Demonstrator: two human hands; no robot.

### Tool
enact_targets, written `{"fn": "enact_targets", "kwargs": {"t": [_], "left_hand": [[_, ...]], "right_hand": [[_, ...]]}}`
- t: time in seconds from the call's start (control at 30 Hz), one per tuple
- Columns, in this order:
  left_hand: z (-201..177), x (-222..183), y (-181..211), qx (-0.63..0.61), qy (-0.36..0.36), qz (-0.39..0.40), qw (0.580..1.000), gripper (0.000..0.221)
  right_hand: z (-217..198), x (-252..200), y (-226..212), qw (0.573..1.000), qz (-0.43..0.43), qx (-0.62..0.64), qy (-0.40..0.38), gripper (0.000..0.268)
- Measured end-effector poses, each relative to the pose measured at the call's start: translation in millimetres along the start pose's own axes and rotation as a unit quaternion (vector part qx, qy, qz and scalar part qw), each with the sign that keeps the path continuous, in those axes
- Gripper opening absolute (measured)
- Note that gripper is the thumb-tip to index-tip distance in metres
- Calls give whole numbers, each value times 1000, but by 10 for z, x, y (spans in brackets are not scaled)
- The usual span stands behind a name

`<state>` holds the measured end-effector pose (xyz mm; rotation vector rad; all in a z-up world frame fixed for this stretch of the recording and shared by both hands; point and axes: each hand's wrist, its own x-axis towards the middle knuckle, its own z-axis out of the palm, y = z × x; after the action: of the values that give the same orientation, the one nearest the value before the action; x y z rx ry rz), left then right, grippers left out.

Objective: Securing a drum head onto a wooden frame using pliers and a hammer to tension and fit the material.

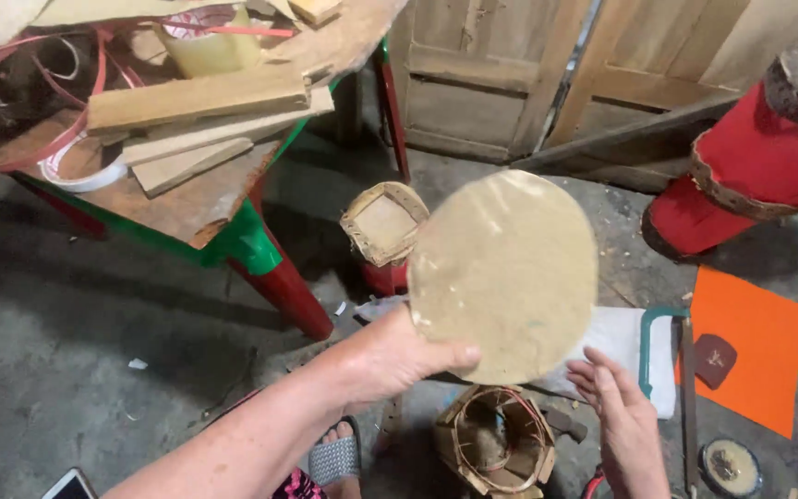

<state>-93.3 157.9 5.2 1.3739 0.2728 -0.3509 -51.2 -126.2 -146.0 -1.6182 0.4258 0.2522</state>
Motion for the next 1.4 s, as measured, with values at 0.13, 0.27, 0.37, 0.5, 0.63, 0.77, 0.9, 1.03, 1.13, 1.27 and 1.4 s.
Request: {"fn": "enact_targets", "kwargs": {"t": [0.13,0.27,0.37,0.5,0.63,0.77,0.9,1.03,1.13,1.27,1.4], "left_hand": [[159,12,38,53,-84,3,995,67],[294,33,-10,105,-91,-19,990,65],[432,-19,54,122,-85,-62,987,62],[483,33,30,115,-112,-79,984,64],[325,169,28,136,-14,2,991,53],[80,136,164,48,85,41,994,50],[-51,160,74,31,73,62,995,45],[-61,97,175,97,81,-16,992,46],[-99,105,90,120,65,-17,990,43],[-169,156,-75,156,25,18,987,37],[-122,109,-68,203,-1,-16,979,39]], "right_hand": [[-27,-355,-284,982,-40,181,-48,49],[-91,-455,-211,970,46,238,-34,34],[167,-865,-784,972,86,215,-30,55],[64,-851,-652,969,110,221,-13,36],[-227,-726,-441,973,-45,226,-16,45],[-369,-680,-326,985,-51,148,71,31],[-592,-381,958,996,24,48,69,41],[-552,-335,1849,987,156,7,36,22],[-591,-257,2168,971,238,5,0,21],[-596,-82,2381,947,316,20,-48,24],[-519,-152,2251,934,350,34,-68,17]]}}
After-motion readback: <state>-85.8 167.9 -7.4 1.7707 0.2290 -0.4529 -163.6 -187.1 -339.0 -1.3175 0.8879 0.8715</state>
